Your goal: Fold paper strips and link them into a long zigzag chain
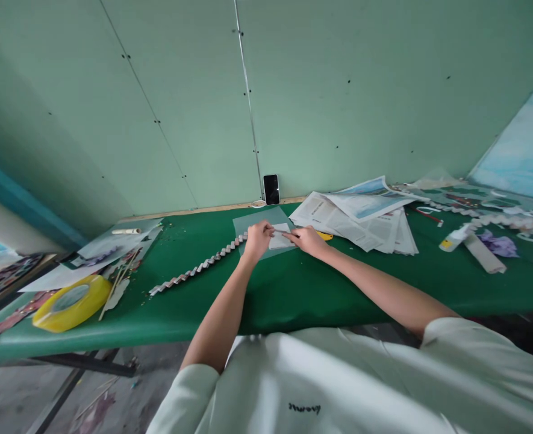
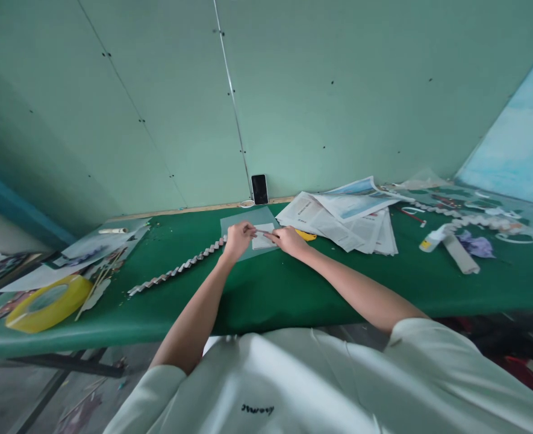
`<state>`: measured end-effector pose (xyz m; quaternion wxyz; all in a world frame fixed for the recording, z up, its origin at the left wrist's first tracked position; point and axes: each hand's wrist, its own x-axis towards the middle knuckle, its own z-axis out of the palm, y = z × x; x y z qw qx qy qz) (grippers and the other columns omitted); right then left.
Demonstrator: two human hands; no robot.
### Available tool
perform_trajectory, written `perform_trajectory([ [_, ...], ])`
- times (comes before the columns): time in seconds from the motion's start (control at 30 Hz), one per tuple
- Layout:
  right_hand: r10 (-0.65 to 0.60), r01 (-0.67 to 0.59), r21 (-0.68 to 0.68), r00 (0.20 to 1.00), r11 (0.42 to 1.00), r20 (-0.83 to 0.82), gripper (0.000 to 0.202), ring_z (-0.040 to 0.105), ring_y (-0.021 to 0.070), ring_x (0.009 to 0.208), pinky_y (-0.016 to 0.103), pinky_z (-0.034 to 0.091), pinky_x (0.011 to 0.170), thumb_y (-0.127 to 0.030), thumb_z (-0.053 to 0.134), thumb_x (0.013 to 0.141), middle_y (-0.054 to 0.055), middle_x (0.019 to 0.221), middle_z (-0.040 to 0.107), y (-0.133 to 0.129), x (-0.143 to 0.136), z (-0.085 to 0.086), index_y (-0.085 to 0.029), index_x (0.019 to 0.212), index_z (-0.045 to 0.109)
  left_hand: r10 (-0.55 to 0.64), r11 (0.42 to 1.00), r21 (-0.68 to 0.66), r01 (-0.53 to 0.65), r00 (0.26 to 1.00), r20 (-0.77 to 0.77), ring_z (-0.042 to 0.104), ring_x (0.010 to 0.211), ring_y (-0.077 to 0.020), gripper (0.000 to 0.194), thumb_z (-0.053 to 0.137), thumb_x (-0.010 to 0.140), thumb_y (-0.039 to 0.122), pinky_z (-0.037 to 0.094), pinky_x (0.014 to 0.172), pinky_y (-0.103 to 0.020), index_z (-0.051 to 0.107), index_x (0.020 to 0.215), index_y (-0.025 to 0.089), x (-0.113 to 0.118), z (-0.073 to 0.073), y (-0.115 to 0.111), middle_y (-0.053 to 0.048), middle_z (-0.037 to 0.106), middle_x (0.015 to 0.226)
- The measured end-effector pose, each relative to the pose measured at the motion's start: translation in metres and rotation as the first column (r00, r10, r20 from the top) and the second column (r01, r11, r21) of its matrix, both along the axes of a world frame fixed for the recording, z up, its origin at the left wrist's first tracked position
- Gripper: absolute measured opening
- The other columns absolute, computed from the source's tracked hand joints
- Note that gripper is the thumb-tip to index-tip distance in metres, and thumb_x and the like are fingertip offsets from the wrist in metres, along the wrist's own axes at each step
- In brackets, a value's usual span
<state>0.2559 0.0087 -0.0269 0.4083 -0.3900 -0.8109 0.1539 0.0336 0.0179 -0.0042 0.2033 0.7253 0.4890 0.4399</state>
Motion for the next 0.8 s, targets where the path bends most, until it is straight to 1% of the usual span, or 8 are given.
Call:
perform_trajectory([
  [0.07,-0.007,0.006,-0.010,0.999,1.000,-0.043,0.062,0.065,0.0214,0.052,0.033,0.051,0.061,-0.067,0.054,0.101,0.006,0.057,0.068,0.003,0.005,-0.004,-0.022,0.059,0.063,0.074,0.997,0.027,-0.075,0.996,0.041,0.073,0.070,-0.0204,0.012,0.062,0.085,0.016,0.055,0.069,-0.029,0.068,0.075,0.018,-0.014,0.002,0.006,-0.005,0.075,0.071],
  [0.2,-0.030,0.027,-0.041,0.998,0.999,-0.056,0.061,0.062,0.0213,0.050,0.034,0.050,0.060,-0.065,0.052,0.103,0.004,0.054,0.065,0.007,0.015,-0.009,-0.023,0.060,0.063,0.121,0.991,0.047,-0.129,0.983,0.140,0.071,0.065,-0.0193,0.012,0.062,0.082,0.021,0.056,0.068,-0.030,0.068,0.073,0.018,-0.041,0.002,0.017,-0.005,0.074,0.066],
  [0.3,-0.024,0.024,0.001,0.998,1.000,-0.057,0.055,0.064,0.0225,0.058,0.035,0.051,0.063,-0.063,0.053,0.103,0.005,0.061,0.067,0.004,0.013,-0.007,-0.023,0.069,0.068,0.115,0.991,0.043,-0.124,0.980,0.160,0.070,0.063,-0.0194,0.012,0.063,0.080,0.019,0.056,0.066,-0.030,0.068,0.069,0.019,-0.042,0.000,0.020,-0.004,0.072,0.063],
  [0.4,0.009,0.003,0.079,0.989,0.997,-0.146,0.042,0.069,0.0247,0.077,0.037,0.056,0.073,-0.061,0.058,0.101,0.010,0.090,0.075,-0.002,0.002,-0.003,-0.023,0.099,0.075,0.028,0.999,0.019,-0.031,0.987,0.155,0.071,0.065,-0.0206,0.010,0.066,0.079,0.019,0.057,0.067,-0.030,0.070,0.069,0.018,-0.027,-0.002,0.015,-0.005,0.074,0.066],
  [0.47,0.025,-0.005,0.108,0.982,0.994,-0.185,0.040,0.069,0.0251,0.083,0.038,0.057,0.078,-0.060,0.060,0.100,0.012,0.101,0.074,-0.007,-0.006,-0.001,-0.024,0.110,0.073,-0.068,0.998,0.000,0.068,0.988,0.138,0.074,0.071,-0.0216,0.011,0.067,0.080,0.020,0.058,0.069,-0.031,0.072,0.071,0.019,-0.014,-0.002,0.008,-0.006,0.076,0.072],
  [0.6,0.063,-0.038,0.150,0.984,0.988,-0.168,0.036,0.068,0.0248,0.083,0.038,0.056,0.078,-0.056,0.058,0.103,0.011,0.095,0.071,-0.014,-0.014,0.000,-0.024,0.101,0.073,-0.247,0.969,-0.001,0.247,0.967,0.059,0.074,0.076,-0.0223,0.015,0.071,0.087,0.031,0.059,0.074,-0.031,0.077,0.080,0.020,0.002,0.003,-0.009,-0.006,0.078,0.077],
  [0.73,0.006,0.023,0.113,0.967,0.993,-0.254,0.039,0.070,0.0255,0.081,0.039,0.057,0.078,-0.059,0.060,0.101,0.010,0.090,0.074,-0.017,-0.012,0.001,-0.024,0.096,0.074,-0.331,0.935,-0.062,0.349,0.922,0.204,0.077,0.080,-0.0243,0.035,0.078,0.086,0.047,0.062,0.075,-0.034,0.076,0.103,0.016,0.005,0.008,-0.017,-0.011,0.080,0.087],
  [0.8,-0.028,0.048,0.054,0.945,0.997,-0.326,0.039,0.072,0.0261,0.080,0.039,0.058,0.078,-0.061,0.065,0.097,0.010,0.088,0.076,-0.018,-0.012,0.002,-0.023,0.096,0.075,-0.368,0.909,-0.089,0.407,0.884,0.287,0.078,0.086,-0.0262,0.046,0.083,0.082,0.052,0.064,0.080,-0.037,0.075,0.107,0.014,0.005,0.009,-0.017,-0.013,0.080,0.092],
])
